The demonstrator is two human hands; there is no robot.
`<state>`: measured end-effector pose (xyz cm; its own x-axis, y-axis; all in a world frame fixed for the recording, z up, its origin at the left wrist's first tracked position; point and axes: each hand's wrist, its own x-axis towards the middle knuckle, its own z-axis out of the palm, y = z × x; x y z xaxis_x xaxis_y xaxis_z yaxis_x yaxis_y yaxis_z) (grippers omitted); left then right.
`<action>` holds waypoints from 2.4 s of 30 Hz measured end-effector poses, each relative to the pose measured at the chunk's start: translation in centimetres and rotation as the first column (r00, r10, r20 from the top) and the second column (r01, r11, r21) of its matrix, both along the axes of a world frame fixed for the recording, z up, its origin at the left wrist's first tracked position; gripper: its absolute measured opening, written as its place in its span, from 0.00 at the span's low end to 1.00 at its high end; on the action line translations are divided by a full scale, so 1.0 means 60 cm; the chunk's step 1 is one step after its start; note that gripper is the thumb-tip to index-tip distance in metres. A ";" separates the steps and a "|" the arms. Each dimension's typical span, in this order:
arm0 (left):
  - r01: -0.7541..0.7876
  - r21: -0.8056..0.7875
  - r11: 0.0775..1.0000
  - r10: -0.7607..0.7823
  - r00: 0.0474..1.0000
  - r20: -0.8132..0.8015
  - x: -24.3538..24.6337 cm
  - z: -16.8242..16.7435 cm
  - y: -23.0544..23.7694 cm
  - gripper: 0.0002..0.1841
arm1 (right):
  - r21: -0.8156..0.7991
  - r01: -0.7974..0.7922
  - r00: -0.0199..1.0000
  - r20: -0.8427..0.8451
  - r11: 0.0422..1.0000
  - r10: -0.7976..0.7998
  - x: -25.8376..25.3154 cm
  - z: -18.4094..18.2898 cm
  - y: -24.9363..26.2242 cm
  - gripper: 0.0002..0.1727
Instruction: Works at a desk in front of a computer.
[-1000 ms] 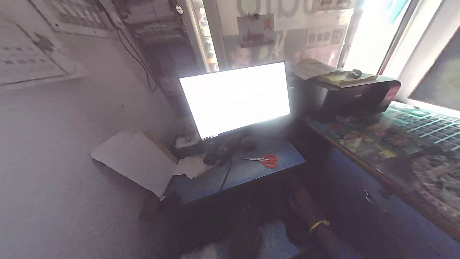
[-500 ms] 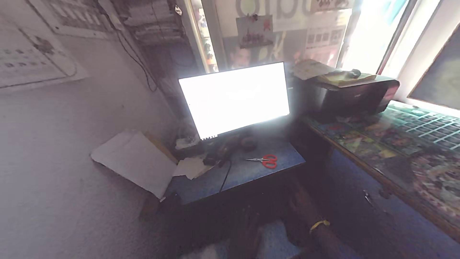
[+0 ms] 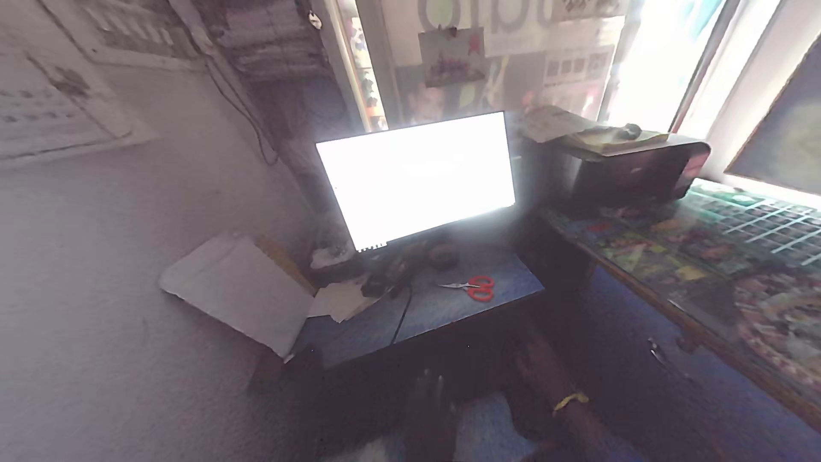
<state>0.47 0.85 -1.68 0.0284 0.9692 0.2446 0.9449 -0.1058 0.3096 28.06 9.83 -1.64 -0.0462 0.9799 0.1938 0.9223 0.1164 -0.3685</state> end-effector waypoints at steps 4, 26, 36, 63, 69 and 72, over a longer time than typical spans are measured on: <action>-0.042 -0.139 0.989 0.035 0.998 -0.055 0.019 0.062 0.005 0.32 | -0.109 0.064 0.996 -0.051 0.992 -0.070 -0.013 0.053 0.000 0.31; 0.098 -0.182 0.978 -0.094 0.995 0.031 0.001 0.060 -0.019 0.23 | -0.074 -0.069 0.998 -0.002 0.995 0.069 -0.039 0.039 -0.005 0.31; 0.226 -0.221 0.949 -0.228 0.974 0.020 0.006 0.082 -0.013 0.29 | 0.047 -0.113 0.993 -0.035 0.992 0.114 -0.003 -0.002 -0.006 0.26; 0.176 -0.176 0.969 -0.194 0.977 -0.091 0.016 0.048 -0.009 0.27 | -0.110 -0.021 0.997 0.066 0.994 0.028 -0.008 0.011 -0.017 0.27; 0.243 -0.110 0.964 -0.256 0.958 -0.128 0.000 0.013 -0.004 0.30 | -0.182 0.017 0.999 0.035 0.983 -0.011 -0.002 0.014 -0.006 0.32; 0.256 -0.087 0.963 -0.266 0.952 -0.149 -0.007 -0.016 0.003 0.31 | -0.157 0.025 0.999 0.044 0.987 -0.019 0.001 0.016 -0.004 0.31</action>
